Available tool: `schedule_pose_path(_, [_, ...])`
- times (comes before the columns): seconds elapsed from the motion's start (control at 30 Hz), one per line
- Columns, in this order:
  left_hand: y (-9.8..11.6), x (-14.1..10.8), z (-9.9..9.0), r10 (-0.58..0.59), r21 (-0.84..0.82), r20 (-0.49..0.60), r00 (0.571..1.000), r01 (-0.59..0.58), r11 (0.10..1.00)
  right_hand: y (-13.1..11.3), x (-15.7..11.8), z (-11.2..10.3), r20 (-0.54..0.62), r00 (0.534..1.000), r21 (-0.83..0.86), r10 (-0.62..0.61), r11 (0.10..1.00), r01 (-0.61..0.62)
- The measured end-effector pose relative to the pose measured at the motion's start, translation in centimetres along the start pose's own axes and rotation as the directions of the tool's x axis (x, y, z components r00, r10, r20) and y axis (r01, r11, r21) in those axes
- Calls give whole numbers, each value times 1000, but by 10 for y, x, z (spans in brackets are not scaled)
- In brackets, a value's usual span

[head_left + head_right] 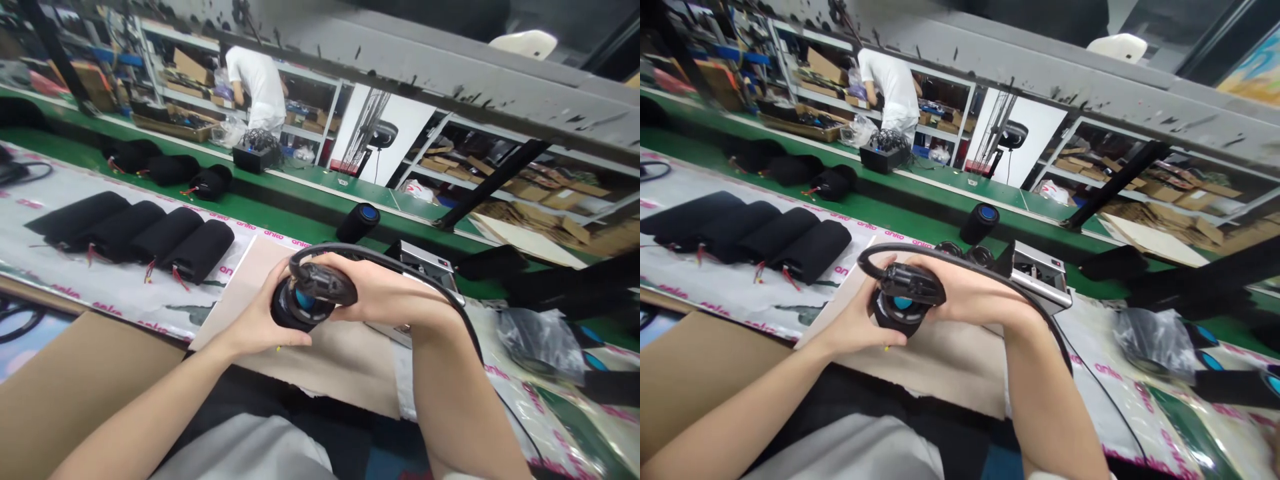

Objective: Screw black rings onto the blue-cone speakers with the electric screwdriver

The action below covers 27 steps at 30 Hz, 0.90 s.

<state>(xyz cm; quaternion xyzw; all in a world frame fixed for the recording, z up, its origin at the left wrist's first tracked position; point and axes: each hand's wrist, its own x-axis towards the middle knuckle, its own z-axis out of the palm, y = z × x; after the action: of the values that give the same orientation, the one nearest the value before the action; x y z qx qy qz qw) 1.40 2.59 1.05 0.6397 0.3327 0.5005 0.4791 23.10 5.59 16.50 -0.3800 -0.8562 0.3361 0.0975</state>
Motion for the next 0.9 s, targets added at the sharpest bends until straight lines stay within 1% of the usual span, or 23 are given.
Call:
schedule_pose_path(0.07, [0, 1, 0, 21, 17, -9, 1000, -21, 1000, 1, -1, -3, 20, 999, -8, -40, 999, 40])
schedule_pose_path(0.1, [0, 0, 1, 15, 13, -15, 1000, -15, 1000, 2, -4, -3, -1, 999, 2, -32, 999, 32])
schedule_pose_path(0.13, [-1, 0, 3, 0, 5, -24, 1000, 0, 1000, 3, -9, -1, -43, 999, 30, -2, 1000, 3])
schedule_pose_path(0.17, [-2, -1, 5, -14, -5, -41, 999, 14, 1000, 3, -16, 4, -111, 993, 81, 48, 996, -39])
schedule_pose_path(0.2, [-3, -3, 9, -24, -13, -67, 997, 23, 1000, 3, -23, 10, -200, 973, 152, 118, 984, -88])
schedule_pose_path(0.23, [-4, -4, 13, -33, -18, -102, 994, 32, 999, 2, -30, 19, -289, 934, 235, 210, 961, -143])
schedule_pose_path(0.27, [-6, -6, 19, -43, -17, -145, 989, 41, 999, 1, -36, 30, -367, 874, 317, 318, 926, -204])
schedule_pose_path(0.33, [-9, -10, 34, -64, -13, -253, 965, 63, 998, -2, -46, 55, -476, 710, 437, 519, 840, -321])
schedule_pose_path(0.37, [-12, -12, 43, -67, -14, -301, 951, 66, 998, -3, -49, 68, -512, 631, 469, 583, 805, -364])
schedule_pose_path(0.4, [-14, -14, 51, -57, -16, -337, 940, 55, 998, -4, -50, 79, -535, 572, 487, 621, 781, -392])
schedule_pose_path(0.43, [-16, -15, 59, -34, -14, -352, 935, 31, 999, -5, -50, 89, -551, 540, 496, 637, 770, -402])
schedule_pose_path(0.47, [-18, -16, 66, -6, -8, -354, 935, 3, 1000, -5, -49, 97, -559, 525, 499, 641, 766, -405])
schedule_pose_path(0.53, [-21, -18, 76, 34, 20, -338, 941, -29, 999, -5, -47, 106, -551, 516, 501, 655, 755, -423])
schedule_pose_path(0.6, [-20, -20, 81, 38, 66, -322, 946, -17, 998, -3, -46, 107, -528, 518, 513, 673, 739, -437])
schedule_pose_path(0.67, [-16, -20, 80, 26, 87, -290, 957, -1, 996, -2, -48, 104, -524, 512, 535, 680, 731, -424])
schedule_pose_path(0.73, [-10, -21, 74, 11, 75, -234, 972, 7, 997, 0, -55, 97, -527, 526, 549, 667, 740, -388])
schedule_pose_path(0.77, [-8, -21, 70, -3, 61, -203, 979, 15, 998, 2, -59, 92, -528, 548, 551, 648, 753, -360])
schedule_pose_path(0.8, [-5, -21, 66, -22, 45, -172, 985, 30, 999, 4, -63, 86, -526, 591, 547, 612, 775, -316])
schedule_pose_path(0.83, [-3, -20, 61, -39, 30, -142, 989, 44, 999, 7, -67, 79, -518, 652, 539, 554, 803, -255])
schedule_pose_path(0.9, [0, -17, 52, -61, 4, -85, 994, 62, 998, 13, -71, 62, -479, 783, 510, 397, 852, -120])
